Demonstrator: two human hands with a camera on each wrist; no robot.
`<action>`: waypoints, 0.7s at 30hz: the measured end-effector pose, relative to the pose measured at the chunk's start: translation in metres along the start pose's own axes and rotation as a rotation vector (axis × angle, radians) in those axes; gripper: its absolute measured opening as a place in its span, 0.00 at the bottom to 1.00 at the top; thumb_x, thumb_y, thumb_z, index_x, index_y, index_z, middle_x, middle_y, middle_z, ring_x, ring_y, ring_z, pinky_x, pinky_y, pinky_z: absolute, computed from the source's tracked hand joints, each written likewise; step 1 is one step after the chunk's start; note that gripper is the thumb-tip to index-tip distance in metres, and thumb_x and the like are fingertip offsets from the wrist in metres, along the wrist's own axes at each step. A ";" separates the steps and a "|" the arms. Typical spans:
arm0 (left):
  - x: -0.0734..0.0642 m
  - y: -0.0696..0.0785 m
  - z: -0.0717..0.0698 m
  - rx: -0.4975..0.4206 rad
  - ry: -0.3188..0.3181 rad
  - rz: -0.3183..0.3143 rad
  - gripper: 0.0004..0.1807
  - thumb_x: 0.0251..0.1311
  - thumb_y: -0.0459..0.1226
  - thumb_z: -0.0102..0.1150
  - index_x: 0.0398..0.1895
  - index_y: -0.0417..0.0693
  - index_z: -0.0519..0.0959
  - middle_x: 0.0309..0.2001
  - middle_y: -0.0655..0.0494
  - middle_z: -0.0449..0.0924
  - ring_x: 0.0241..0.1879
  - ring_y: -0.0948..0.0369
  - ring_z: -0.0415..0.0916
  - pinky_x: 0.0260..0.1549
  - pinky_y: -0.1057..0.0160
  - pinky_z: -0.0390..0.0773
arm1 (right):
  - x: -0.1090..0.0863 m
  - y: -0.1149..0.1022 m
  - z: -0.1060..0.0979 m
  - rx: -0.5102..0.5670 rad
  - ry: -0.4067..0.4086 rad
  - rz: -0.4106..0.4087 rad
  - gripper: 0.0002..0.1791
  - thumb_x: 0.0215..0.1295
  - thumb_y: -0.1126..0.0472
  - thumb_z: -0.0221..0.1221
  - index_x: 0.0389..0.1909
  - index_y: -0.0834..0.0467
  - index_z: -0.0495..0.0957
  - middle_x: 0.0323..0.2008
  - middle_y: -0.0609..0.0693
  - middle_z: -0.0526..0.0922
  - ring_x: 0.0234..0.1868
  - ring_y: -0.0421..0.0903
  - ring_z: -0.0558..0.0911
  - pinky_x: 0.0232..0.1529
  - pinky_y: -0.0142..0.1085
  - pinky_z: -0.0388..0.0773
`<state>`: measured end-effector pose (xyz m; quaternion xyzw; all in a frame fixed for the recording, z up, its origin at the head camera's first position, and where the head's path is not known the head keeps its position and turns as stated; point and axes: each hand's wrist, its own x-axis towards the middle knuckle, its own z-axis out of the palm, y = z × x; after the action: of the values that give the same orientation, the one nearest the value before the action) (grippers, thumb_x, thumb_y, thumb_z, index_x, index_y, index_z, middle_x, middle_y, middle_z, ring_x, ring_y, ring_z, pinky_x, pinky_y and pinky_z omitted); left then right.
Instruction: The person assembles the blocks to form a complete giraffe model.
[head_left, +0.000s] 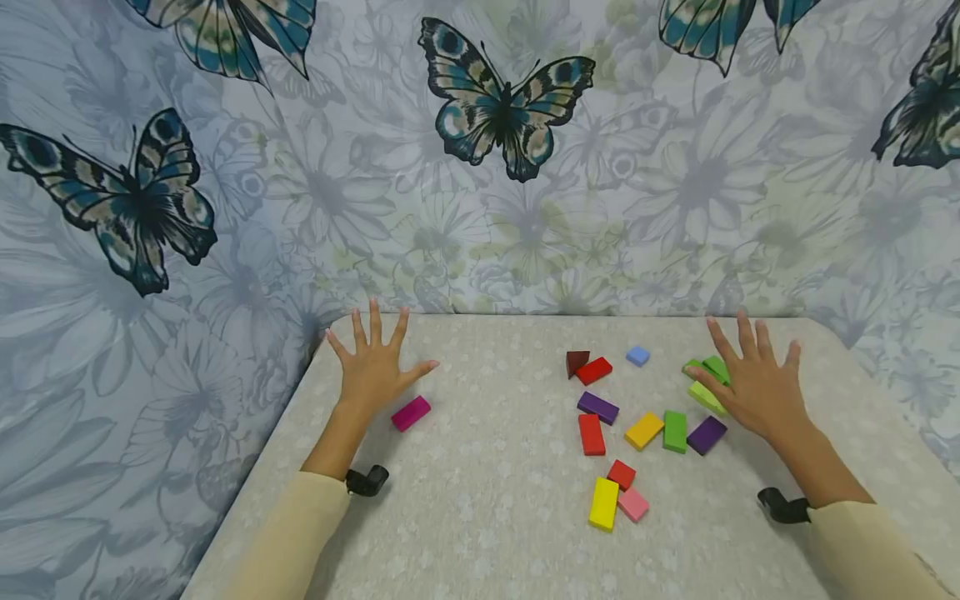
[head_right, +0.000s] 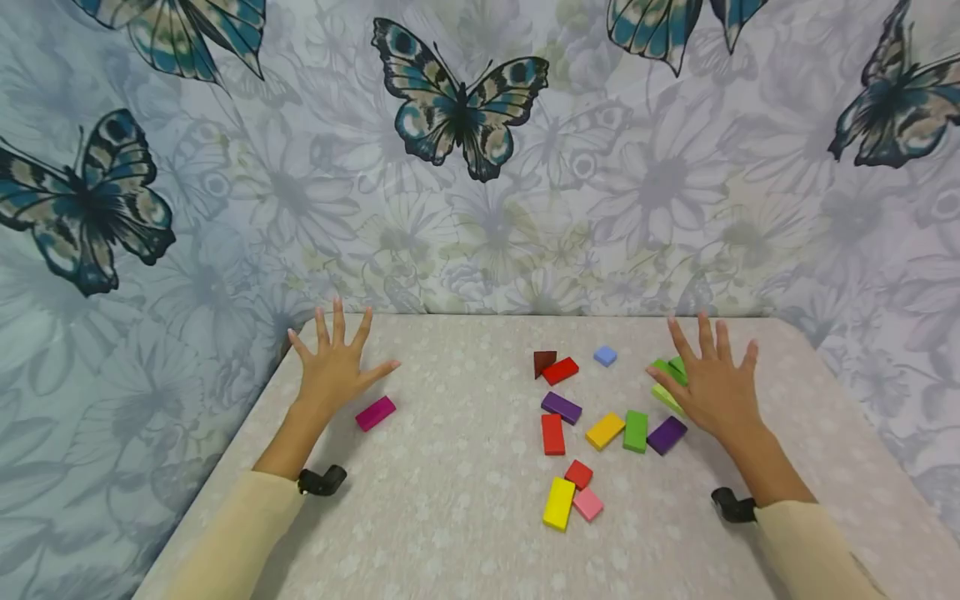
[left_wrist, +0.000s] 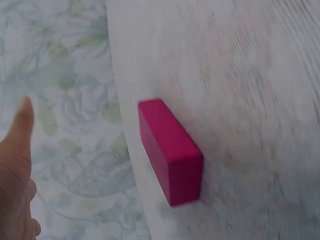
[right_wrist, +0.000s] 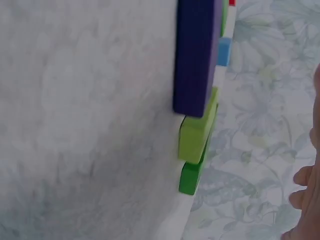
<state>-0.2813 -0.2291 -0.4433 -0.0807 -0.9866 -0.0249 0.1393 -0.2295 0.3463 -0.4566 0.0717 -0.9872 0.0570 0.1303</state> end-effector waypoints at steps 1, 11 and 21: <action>0.000 0.003 -0.001 0.013 -0.003 0.012 0.58 0.57 0.79 0.43 0.84 0.63 0.41 0.80 0.37 0.26 0.77 0.35 0.25 0.62 0.21 0.28 | -0.002 -0.002 -0.002 0.023 -0.004 -0.009 0.49 0.73 0.32 0.49 0.83 0.50 0.39 0.78 0.71 0.42 0.76 0.73 0.44 0.65 0.76 0.29; -0.015 0.060 -0.013 0.063 -0.022 0.205 0.52 0.60 0.71 0.55 0.82 0.59 0.53 0.80 0.35 0.41 0.79 0.41 0.42 0.66 0.31 0.58 | -0.026 -0.027 -0.019 0.232 -0.021 -0.058 0.35 0.70 0.47 0.63 0.66 0.69 0.72 0.64 0.74 0.71 0.62 0.74 0.70 0.58 0.69 0.66; -0.035 0.129 -0.004 -0.030 -0.093 0.438 0.47 0.60 0.67 0.60 0.79 0.62 0.61 0.75 0.42 0.62 0.71 0.47 0.66 0.56 0.43 0.76 | -0.044 -0.034 -0.011 0.291 -0.052 -0.052 0.28 0.63 0.51 0.70 0.54 0.70 0.81 0.46 0.66 0.84 0.42 0.61 0.83 0.42 0.58 0.79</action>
<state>-0.2255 -0.1080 -0.4462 -0.2964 -0.9504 -0.0048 0.0947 -0.1791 0.3195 -0.4549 0.1168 -0.9694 0.1944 0.0943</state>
